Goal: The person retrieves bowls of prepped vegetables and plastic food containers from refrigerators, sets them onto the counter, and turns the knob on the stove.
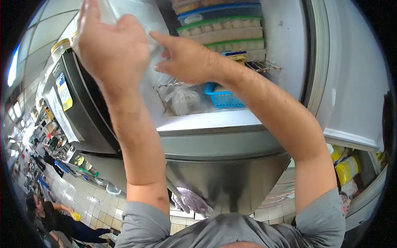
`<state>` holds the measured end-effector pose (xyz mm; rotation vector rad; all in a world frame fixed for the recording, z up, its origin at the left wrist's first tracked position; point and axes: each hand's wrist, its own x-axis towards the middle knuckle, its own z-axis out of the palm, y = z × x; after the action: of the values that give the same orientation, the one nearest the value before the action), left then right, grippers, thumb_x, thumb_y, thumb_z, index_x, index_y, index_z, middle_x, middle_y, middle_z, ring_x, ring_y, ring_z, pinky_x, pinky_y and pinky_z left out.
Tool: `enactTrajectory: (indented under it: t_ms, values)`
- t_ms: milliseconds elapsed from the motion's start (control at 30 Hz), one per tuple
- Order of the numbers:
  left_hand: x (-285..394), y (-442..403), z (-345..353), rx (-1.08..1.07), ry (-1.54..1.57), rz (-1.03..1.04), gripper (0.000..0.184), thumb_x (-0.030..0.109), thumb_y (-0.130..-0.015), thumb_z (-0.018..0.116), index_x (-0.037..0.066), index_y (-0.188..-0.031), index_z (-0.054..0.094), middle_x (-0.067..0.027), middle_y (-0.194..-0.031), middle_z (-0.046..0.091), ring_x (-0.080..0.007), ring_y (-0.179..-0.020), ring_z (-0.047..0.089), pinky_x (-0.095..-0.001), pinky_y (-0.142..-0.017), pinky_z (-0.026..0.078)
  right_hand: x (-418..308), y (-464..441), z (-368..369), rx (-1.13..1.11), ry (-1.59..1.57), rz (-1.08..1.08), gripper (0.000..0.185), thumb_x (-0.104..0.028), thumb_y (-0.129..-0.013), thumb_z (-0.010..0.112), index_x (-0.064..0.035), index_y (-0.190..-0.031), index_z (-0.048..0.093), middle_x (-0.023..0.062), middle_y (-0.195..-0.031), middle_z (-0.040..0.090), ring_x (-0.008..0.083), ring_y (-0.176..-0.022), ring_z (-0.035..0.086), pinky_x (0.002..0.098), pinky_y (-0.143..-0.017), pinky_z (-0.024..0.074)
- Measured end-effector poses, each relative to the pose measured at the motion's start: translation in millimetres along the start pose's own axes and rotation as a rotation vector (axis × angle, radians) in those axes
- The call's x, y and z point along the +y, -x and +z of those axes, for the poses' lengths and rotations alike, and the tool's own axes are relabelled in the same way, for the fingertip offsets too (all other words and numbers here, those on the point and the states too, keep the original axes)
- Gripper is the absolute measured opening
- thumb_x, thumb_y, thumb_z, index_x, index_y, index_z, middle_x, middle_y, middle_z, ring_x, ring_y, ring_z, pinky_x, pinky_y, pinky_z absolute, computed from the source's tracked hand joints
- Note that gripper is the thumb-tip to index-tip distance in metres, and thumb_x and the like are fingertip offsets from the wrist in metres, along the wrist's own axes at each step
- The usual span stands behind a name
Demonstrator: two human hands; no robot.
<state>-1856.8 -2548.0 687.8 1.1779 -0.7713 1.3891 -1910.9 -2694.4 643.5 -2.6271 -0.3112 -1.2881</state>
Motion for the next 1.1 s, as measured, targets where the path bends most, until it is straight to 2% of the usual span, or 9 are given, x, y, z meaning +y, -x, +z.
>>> enactTrajectory:
  t_ms: [100,167,333,400,533,667,767,1000,1100]
  values:
    - [-25.6,24.9,14.4,0.244,-0.169,0.547,0.058,0.014,-0.076,0.06,-0.009,-0.129,0.058,-0.0282,-0.124,0.064,-0.0367,-0.11,0.066,-0.0383,-0.095,0.05,5.5,3.5,-3.1,-0.11,-0.02,0.039,0.068,-0.014,-0.082,0.061,0.009,-0.142,0.041,0.0298,-0.128,0.06,0.0413,-0.12,0.058,0.0385,-0.105,0.0455]
    - [-36.9,52.7,26.1,-0.043,0.003,0.306,0.06,0.01,-0.076,0.058,-0.008,-0.133,0.054,-0.0259,-0.14,0.052,-0.0411,-0.129,0.048,-0.0498,-0.111,0.03,27.3,0.3,-19.3,-0.252,0.137,-0.06,0.058,-0.013,-0.082,0.06,0.0043,-0.137,0.053,0.028,-0.125,0.062,0.0398,-0.117,0.06,0.0383,-0.103,0.0466]
    - [-89.0,106.0,97.4,-0.177,-0.085,0.215,0.058,0.004,-0.078,0.06,0.0,-0.136,0.055,-0.0269,-0.148,0.042,-0.0491,-0.139,0.03,-0.0574,-0.112,0.026,70.3,-57.2,-92.8,0.268,0.61,0.196,0.044,-0.017,-0.084,0.068,-0.0015,-0.124,0.063,0.017,-0.116,0.069,0.0272,-0.105,0.067,0.0385,-0.089,0.0556]
    - [-96.0,107.8,115.1,-0.301,-0.248,0.233,0.053,0.011,-0.085,0.065,0.0,-0.136,0.055,-0.0252,-0.15,0.041,-0.0381,-0.142,0.036,-0.0496,-0.12,0.02,87.8,-69.8,-123.3,0.6,0.6,0.224,0.028,-0.016,-0.08,0.06,0.0058,-0.094,0.072,0.0332,-0.098,0.067,0.0432,-0.1,0.066,0.0483,-0.089,0.0521]
    - [-98.2,45.1,171.7,-0.144,0.333,0.296,0.055,0.023,-0.087,0.068,-0.005,-0.133,0.055,-0.0293,-0.132,0.058,-0.0432,-0.126,0.053,-0.0454,-0.108,0.041,154.4,-84.3,-171.7,0.547,0.828,0.486,0.03,-0.015,-0.084,0.056,0.0058,-0.102,0.07,0.0317,-0.105,0.067,0.0449,-0.106,0.065,0.0489,-0.093,0.0507]
    - [-98.4,-55.6,223.1,-0.562,0.107,-0.035,0.068,0.043,-0.084,0.07,-0.008,-0.127,0.058,-0.0296,-0.125,0.062,-0.0422,-0.12,0.059,-0.0415,-0.102,0.046,165.0,-98.2,-176.1,0.641,0.815,0.547,0.036,-0.02,-0.086,0.057,0.0055,-0.109,0.069,0.0333,-0.113,0.065,0.0459,-0.111,0.062,0.0475,-0.096,0.0494]
    - [-86.1,-54.0,214.9,-0.882,0.297,-0.257,0.064,0.041,-0.085,0.068,-0.011,-0.121,0.062,-0.0306,-0.124,0.063,-0.0389,-0.12,0.06,-0.0395,-0.099,0.048,153.0,-97.6,-166.9,0.647,0.745,0.588,0.036,-0.018,-0.085,0.057,0.0062,-0.109,0.069,0.0334,-0.113,0.065,0.0468,-0.111,0.062,0.0476,-0.095,0.0493]
    - [-164.5,-51.2,274.1,-0.822,0.606,-0.419,0.046,0.028,-0.086,0.074,-0.003,-0.119,0.066,-0.0139,-0.119,0.068,-0.0249,-0.109,0.061,-0.0376,-0.092,0.047,160.8,-92.0,-156.9,0.979,0.261,0.479,0.032,-0.015,-0.083,0.06,0.0036,-0.108,0.071,0.0274,-0.113,0.069,0.0397,-0.114,0.063,0.046,-0.095,0.0491]
    - [-173.6,-47.3,286.3,-0.757,0.777,-0.563,0.038,0.015,-0.09,0.068,-0.001,-0.124,0.062,-0.011,-0.121,0.066,-0.0228,-0.109,0.06,-0.0358,-0.091,0.046,146.6,-87.9,-143.8,0.752,0.183,0.417,0.033,-0.018,-0.083,0.066,0.0005,-0.11,0.071,0.0219,-0.114,0.07,0.0338,-0.11,0.065,0.0438,-0.093,0.0498]
